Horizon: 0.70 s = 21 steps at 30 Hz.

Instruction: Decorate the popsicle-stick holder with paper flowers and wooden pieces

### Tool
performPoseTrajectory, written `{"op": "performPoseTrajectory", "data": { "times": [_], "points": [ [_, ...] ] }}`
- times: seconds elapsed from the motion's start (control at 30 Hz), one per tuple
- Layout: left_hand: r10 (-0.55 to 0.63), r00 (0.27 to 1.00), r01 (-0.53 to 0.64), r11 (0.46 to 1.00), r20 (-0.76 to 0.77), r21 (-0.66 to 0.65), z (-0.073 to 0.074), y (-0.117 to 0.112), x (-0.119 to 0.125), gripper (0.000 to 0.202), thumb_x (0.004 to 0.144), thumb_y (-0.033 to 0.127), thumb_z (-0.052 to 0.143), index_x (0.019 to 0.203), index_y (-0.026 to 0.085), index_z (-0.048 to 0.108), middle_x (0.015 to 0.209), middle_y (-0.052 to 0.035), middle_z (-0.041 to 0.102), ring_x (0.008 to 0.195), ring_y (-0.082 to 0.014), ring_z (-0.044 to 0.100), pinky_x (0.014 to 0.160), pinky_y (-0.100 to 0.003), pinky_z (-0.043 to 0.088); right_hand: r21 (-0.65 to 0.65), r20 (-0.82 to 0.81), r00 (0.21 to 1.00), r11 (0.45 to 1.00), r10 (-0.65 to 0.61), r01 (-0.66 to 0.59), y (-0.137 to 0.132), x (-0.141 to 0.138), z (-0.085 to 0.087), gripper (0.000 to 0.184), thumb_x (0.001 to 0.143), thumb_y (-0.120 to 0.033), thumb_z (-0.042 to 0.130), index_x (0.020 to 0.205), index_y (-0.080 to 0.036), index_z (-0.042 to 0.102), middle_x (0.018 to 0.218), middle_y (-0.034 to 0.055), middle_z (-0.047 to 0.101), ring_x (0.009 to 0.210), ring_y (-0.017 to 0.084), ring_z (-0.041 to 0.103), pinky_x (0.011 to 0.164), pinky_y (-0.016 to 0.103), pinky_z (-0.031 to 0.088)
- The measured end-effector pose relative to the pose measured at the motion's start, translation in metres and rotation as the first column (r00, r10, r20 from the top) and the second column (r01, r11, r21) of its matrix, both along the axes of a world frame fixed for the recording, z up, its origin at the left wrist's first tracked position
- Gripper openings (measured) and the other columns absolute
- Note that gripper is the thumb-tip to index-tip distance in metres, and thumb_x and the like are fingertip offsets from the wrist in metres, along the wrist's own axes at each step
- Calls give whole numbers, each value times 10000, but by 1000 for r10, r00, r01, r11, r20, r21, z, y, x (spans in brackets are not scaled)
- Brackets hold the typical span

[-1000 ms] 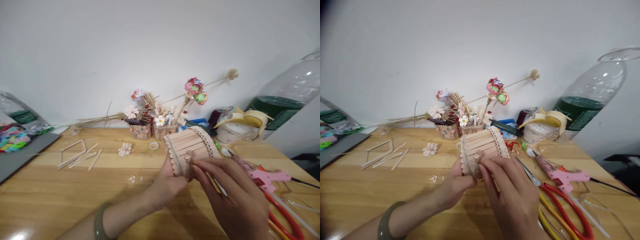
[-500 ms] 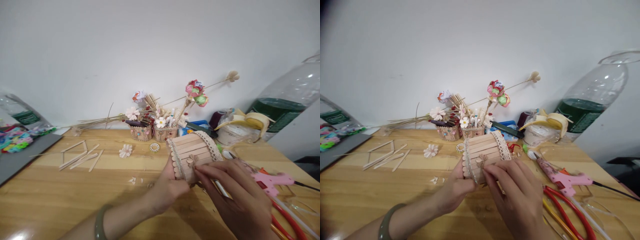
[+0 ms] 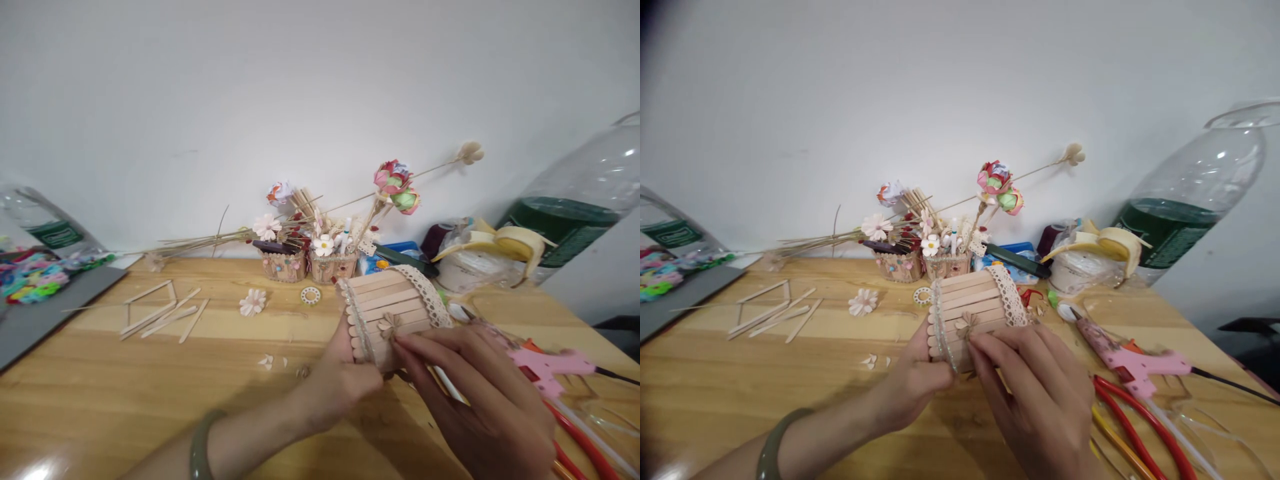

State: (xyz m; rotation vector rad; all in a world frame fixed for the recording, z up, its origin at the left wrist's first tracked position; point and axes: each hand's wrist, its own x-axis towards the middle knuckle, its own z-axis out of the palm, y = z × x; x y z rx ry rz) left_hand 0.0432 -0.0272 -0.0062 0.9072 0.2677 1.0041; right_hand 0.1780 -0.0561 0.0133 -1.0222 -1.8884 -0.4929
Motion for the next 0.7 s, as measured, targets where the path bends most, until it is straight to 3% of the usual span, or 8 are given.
{"op": "performPoseTrajectory", "data": {
  "times": [0.7],
  "points": [
    [-15,1000,14,992,6,125,2,3,1,726,573,-22,463,1260,212,490,1294,-45,548,1254,-267,436,1103,-426,265,5,47,999,1000,12,-12,1,2,-5,124,796,-68,589,860,-173,604,716,30,653,644,127,578,596,265,448]
  ]
}}
